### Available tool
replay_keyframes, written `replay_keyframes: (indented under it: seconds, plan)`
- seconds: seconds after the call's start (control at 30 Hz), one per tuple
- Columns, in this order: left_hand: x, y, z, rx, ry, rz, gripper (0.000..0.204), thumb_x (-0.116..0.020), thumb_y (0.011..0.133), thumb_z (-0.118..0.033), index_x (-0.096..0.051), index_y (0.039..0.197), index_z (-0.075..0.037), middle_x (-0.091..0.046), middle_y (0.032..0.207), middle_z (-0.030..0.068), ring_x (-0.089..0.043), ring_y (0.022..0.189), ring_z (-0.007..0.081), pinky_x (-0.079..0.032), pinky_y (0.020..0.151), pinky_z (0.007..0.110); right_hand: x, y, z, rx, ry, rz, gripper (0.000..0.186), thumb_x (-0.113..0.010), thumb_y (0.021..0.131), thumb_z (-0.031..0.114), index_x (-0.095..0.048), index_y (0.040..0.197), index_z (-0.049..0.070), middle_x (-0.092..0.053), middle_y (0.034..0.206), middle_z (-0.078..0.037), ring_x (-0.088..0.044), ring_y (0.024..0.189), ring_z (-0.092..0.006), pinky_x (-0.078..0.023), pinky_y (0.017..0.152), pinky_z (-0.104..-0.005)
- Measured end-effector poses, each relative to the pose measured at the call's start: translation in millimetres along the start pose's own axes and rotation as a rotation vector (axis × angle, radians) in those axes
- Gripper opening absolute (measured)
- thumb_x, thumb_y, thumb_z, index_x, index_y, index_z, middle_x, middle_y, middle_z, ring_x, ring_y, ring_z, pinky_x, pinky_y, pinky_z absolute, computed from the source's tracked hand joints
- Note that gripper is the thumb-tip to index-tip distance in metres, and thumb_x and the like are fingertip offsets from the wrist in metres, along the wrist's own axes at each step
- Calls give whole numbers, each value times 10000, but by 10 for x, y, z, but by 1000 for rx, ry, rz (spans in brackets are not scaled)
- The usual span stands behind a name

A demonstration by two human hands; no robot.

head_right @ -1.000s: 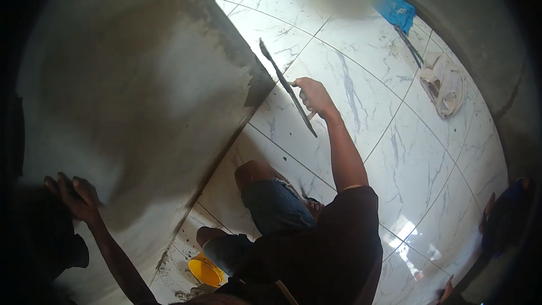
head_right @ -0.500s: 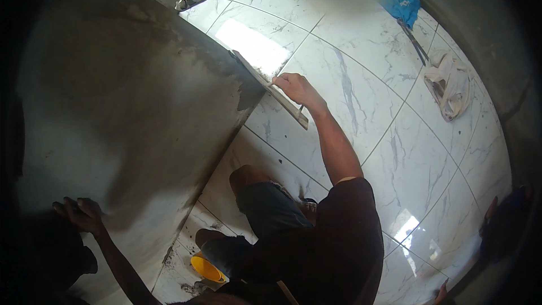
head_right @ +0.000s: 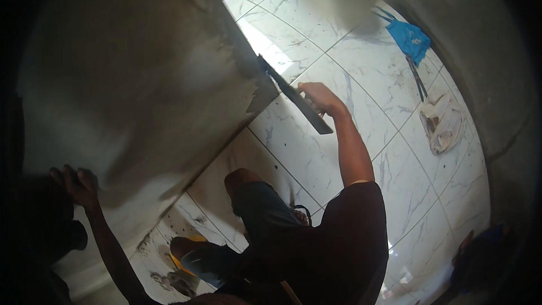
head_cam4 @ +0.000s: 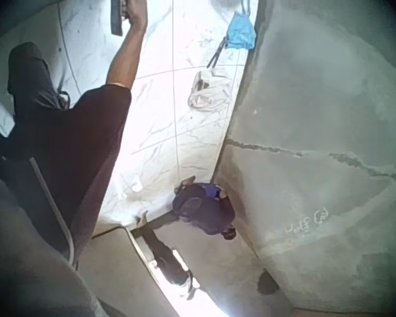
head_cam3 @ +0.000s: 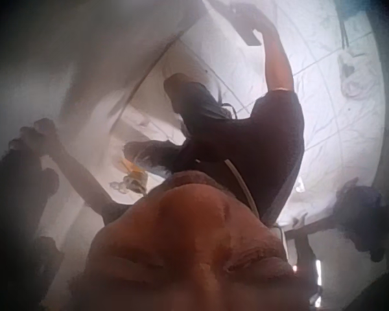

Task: The person scoops cement mixture from a bucket onto a trowel, applies and smooths the cement along the base of a wall with the trowel, and smooths the edge by hand.

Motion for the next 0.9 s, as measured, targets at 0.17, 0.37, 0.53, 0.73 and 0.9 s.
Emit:
replay_keyframes:
  seconds: [0.17, 0.37, 0.53, 0.73, 0.9]
  plan:
    - [8, 61, -102, -61, 52, -10, 478, -547, 970, -340, -528, 1216, 70, -454, 1364, 307, -414, 1305, 443, -307, 1099, 509, 17, -84, 321, 248, 13, 74, 396, -459, 980, 382, -627, 910, 31, -590, 777, -20, -532, 714, -116, -437, 672, -282]
    - [-31, 89, -118, 34, -47, 7, 389, -580, 957, -243, -525, 1254, 1, -429, 1414, 279, -399, 1342, 405, -310, 1112, 483, -100, 78, -490, 229, 481, -157, 464, -460, 982, 407, -655, 1125, 10, -660, 970, -63, -577, 875, -133, -458, 806, -290]
    - [62, 90, -39, 42, -63, 35, 375, -583, 954, -232, -546, 1256, -13, -441, 1407, 278, -414, 1334, 398, -325, 1105, 476, -1190, 223, -869, 36, 713, -412, 470, -514, 915, 553, -611, 962, 95, -538, 740, -18, -505, 614, -142, -427, 543, -304]
    - [-44, 100, -178, 32, -85, 30, 365, -592, 953, -220, -555, 1254, -17, -445, 1416, 256, -428, 1327, 392, -348, 1095, 471, -1829, 869, -964, 181, 1332, -361, 551, -429, 958, 502, -517, 1262, 51, -577, 1096, -103, -597, 958, -243, -514, 782, -371]
    - [-110, 19, -28, 121, -137, 120, 382, -571, 963, -223, -528, 1288, -28, -453, 1412, 251, -442, 1322, 381, -351, 1105, 444, -2017, 903, -488, 329, 1434, -275, 536, -403, 956, 512, -527, 1229, 67, -570, 1013, -76, -586, 890, -233, -505, 749, -364]
Point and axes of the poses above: each hand's wrist, its own y-axis towards the middle knuckle, its own x-axis out of the back of the hand, z = x × y, the point moved 10 cm from there along y, towards the middle knuckle
